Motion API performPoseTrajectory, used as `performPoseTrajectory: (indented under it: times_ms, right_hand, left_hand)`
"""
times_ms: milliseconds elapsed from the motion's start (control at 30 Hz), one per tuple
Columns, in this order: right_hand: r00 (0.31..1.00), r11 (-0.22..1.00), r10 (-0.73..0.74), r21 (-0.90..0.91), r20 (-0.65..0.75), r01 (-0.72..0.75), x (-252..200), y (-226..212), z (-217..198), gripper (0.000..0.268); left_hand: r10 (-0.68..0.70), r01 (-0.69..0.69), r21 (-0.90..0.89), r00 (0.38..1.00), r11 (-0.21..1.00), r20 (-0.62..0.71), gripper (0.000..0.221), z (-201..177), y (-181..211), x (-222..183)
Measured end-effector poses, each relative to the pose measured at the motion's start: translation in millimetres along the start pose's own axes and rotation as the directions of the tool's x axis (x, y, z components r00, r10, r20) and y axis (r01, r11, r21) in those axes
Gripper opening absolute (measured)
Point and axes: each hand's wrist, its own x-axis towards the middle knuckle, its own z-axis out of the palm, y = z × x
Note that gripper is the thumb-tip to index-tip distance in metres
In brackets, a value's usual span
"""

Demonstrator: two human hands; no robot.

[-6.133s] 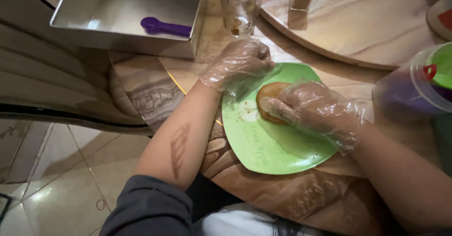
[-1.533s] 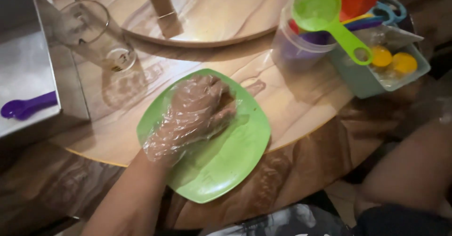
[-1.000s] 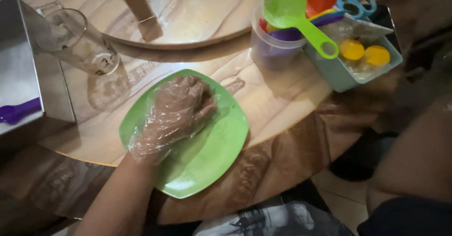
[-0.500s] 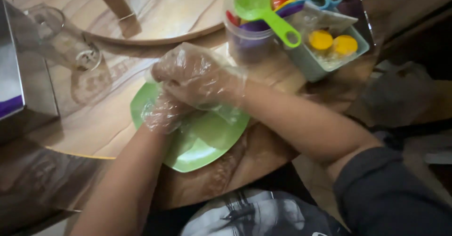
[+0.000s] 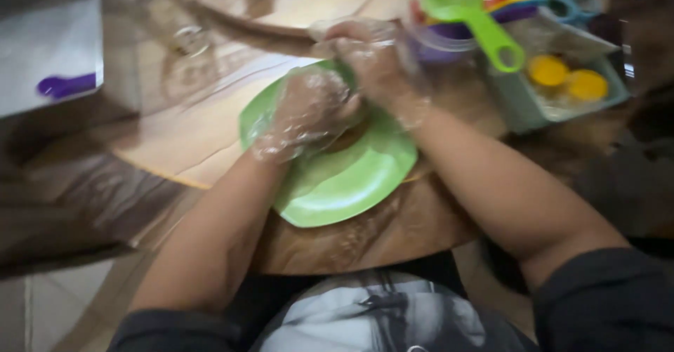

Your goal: Shaping and kneading a piece of dough by hand on a plate.

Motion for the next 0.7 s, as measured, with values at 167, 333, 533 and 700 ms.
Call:
performPoseTrajectory:
  times_ms: [167,333,533,700]
  right_hand:
    - [0.925,0.789,-0.344,-0.484,0.165,0.379,-5.4,-38.7,-19.7,0.038]
    - [0.808,0.423,-0.563,-0.779,0.174,0.463,-11.3,-19.1,-12.1,0.045]
    - [0.940,0.993,0.051,-0.117,0.337,-0.011,-5.9,-58.1,-7.9,0.052]
    - [0.874,0.953,-0.129,-0.187,0.468,0.240,-1.3,-81.9,-11.2,0.099]
  left_hand:
    - [-0.543,0.704,-0.570,0.701,0.423,0.463,0.040,-31.1,-2.8,14.4]
    - [-0.644,0.520,-0.800,0.509,-0.299,0.571,0.022,-74.2,-4.1,23.0]
    - [-0.545,0.185,-0.764,0.599,-0.618,0.586,0.030,-72.6,-18.7,6.5]
    - [-0.593,-0.005,-0.712,0.557,-0.702,0.581,0.034,-50.3,-26.9,9.3]
